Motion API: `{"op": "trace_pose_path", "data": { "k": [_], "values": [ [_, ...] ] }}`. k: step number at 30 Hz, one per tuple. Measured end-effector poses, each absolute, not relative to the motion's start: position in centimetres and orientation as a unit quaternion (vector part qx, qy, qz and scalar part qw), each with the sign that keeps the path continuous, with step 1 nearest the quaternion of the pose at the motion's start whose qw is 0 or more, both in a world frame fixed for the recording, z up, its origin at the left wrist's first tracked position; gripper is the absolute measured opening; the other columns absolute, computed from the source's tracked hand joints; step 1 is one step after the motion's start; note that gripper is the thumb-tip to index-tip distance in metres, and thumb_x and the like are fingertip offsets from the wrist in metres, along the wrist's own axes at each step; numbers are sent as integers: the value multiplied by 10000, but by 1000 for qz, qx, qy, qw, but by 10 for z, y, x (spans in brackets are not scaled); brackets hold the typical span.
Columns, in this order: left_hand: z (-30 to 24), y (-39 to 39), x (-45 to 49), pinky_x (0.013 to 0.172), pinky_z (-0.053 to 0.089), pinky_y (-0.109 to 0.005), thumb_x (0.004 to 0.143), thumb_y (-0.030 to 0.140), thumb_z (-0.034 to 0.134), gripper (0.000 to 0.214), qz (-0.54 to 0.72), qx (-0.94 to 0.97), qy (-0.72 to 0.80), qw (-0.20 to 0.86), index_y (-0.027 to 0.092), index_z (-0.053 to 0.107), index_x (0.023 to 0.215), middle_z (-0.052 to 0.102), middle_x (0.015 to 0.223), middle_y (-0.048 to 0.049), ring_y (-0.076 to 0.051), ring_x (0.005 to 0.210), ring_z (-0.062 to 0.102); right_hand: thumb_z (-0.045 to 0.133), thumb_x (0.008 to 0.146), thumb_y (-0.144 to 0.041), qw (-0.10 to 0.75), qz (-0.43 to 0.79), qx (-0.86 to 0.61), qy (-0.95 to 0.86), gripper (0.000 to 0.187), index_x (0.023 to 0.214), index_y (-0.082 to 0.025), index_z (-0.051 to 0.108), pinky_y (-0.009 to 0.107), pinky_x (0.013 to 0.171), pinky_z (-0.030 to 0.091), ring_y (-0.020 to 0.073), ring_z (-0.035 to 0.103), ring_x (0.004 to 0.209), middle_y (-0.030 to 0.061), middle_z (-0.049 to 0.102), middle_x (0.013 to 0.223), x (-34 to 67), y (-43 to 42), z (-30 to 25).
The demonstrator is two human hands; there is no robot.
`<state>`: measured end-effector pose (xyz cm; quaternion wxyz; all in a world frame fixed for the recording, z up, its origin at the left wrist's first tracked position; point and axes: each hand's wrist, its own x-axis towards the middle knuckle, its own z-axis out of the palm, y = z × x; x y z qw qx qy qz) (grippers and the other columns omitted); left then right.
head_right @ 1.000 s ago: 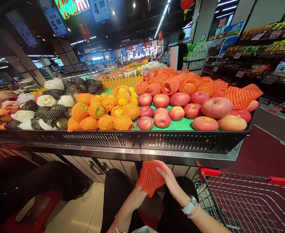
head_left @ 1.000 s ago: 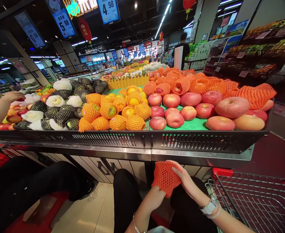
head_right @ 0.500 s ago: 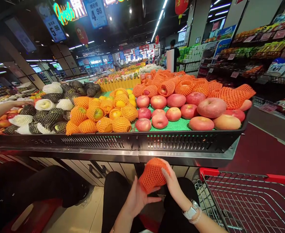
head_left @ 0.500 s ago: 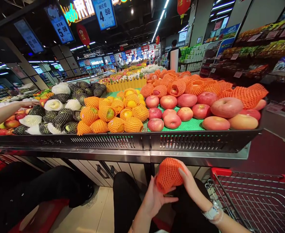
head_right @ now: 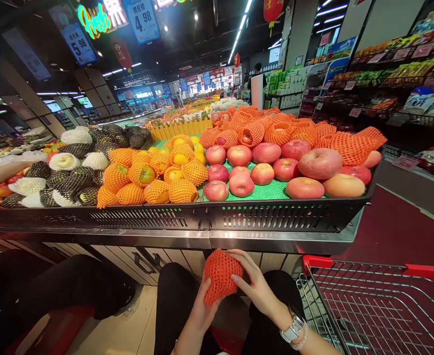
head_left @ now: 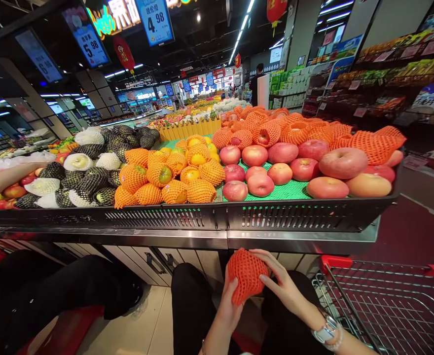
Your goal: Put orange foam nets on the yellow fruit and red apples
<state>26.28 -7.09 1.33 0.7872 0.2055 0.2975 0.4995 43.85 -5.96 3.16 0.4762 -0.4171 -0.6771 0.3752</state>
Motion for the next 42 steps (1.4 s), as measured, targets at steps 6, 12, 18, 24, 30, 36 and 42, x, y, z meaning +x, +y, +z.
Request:
{"op": "trace_pose_path", "data": {
  "k": [6,12,18,24,30,36,42],
  "values": [
    [22,-74,264,1162,249,-389,753,376,733,749,532,331,315,713,306,382,1411,404,1479,-51,-278,1404,299,836,578,-384,447,387,-457,-664,865,1344,-205,477,490,1130,313,339,433,1295,138,487,1365,429,-59,28],
    [26,-76,260,1136,293,-433,657,494,784,871,501,341,263,750,288,394,1409,426,1457,-93,-329,1375,334,735,656,-562,438,455,-417,-654,876,1373,-162,430,515,1068,386,358,492,1232,174,502,1338,433,-58,17],
    [21,-69,268,1104,343,-449,725,556,697,774,544,257,316,733,267,419,1387,422,1462,-110,-324,1361,367,612,849,-415,438,273,-459,-723,772,1486,-298,192,513,1155,259,298,253,1418,99,244,1524,427,-72,37],
    [47,-74,264,1123,316,-424,716,663,643,925,529,313,242,751,332,236,1478,310,1539,-88,-296,1398,322,700,776,-430,478,209,-438,-732,769,1412,-273,298,482,1098,368,320,344,1363,135,291,1466,412,-68,51],
    [63,-65,230,1083,315,-571,712,724,585,1044,571,326,132,741,488,-129,1437,202,1582,-61,-369,1263,501,758,654,-554,640,82,-418,-639,774,1254,-197,424,495,1036,390,318,484,1208,144,462,1275,434,-13,121],
    [-13,-35,174,1108,314,-495,733,493,718,1087,658,234,335,633,381,-55,1489,400,1479,-148,-312,1197,573,681,746,-425,609,-183,-421,-647,845,1363,20,312,355,1055,309,233,431,1266,221,400,1357,451,135,275],
    [-84,-40,122,1014,425,-450,772,540,650,959,663,174,414,600,359,47,1496,590,1308,-125,-304,1131,617,334,728,-600,367,-152,-631,-667,967,963,337,395,444,789,283,387,314,1249,390,419,1198,458,291,322]
  ]
}}
